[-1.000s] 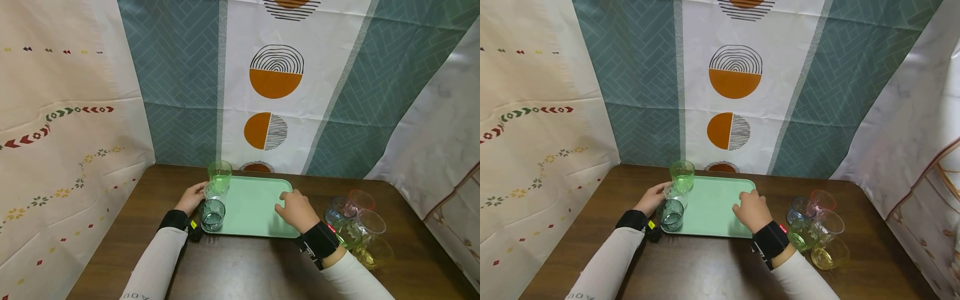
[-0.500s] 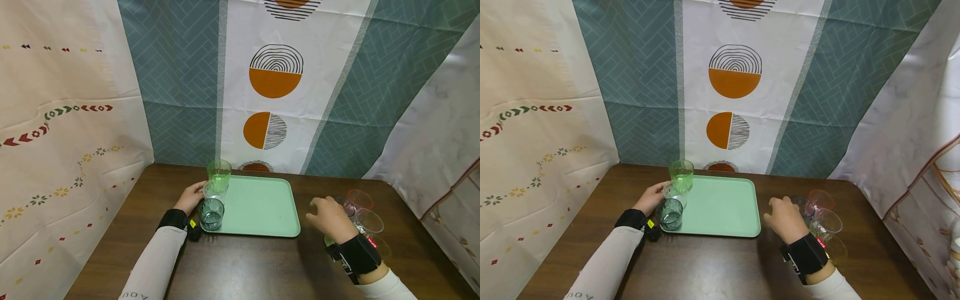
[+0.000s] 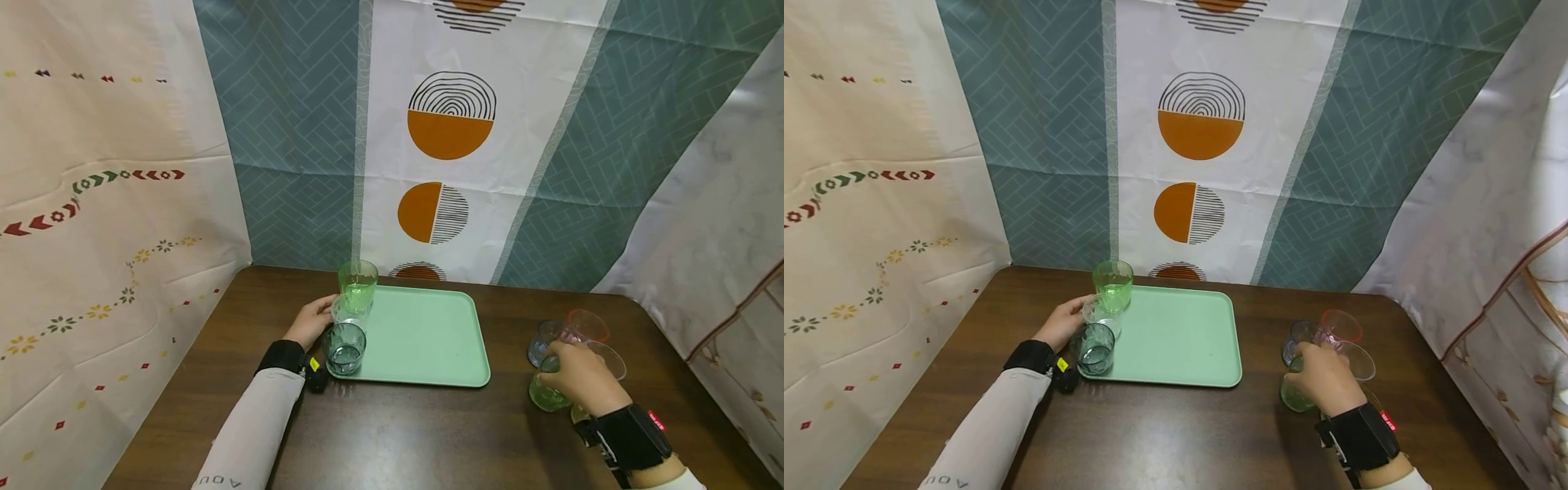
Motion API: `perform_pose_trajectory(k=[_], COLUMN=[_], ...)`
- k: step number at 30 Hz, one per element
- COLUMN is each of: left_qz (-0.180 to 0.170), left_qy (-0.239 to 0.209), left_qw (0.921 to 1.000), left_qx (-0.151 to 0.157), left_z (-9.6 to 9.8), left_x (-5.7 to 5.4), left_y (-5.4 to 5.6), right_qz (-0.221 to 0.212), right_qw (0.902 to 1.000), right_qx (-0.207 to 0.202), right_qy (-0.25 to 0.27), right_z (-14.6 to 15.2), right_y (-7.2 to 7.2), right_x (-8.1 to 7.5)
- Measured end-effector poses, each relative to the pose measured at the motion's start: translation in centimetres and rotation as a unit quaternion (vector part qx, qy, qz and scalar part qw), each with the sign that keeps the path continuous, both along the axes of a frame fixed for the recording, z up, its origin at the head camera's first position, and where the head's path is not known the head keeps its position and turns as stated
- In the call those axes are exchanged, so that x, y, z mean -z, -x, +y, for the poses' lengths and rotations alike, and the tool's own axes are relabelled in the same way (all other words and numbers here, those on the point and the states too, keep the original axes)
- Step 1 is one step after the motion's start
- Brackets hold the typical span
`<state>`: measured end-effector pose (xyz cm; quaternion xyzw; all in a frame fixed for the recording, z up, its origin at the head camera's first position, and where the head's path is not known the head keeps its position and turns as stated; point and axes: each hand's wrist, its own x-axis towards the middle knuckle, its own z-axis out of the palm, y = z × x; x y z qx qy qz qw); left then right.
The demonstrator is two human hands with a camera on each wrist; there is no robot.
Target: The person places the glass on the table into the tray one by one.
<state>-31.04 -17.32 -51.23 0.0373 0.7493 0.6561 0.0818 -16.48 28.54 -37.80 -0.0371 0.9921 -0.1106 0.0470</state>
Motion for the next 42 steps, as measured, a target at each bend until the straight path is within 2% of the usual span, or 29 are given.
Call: perform_pose_trajectory(k=[26, 36, 42], left_qz=[-0.007, -0.005, -0.002], left_qy=[-0.001, -0.001, 0.001], left_qw=[1.0, 1.0, 1.0], left_qx=[0.003, 0.004, 0.007], left_z=[0.0, -0.2, -0.1], left_x=[-0.4, -0.4, -0.4], left_y=[-0.2, 0.0, -0.2], right_qz=[0.014, 0.05, 0.048], right_qw=[0.9998, 0.9986, 0.9987], right_qx=[-0.003, -0.018, -0.016], right_qy=[0.017, -0.003, -0.007], right_z=[0.9, 0.0, -0.8], right_y=[0.3, 0.3, 0.5], right_x=[0.4, 0.7, 0.6])
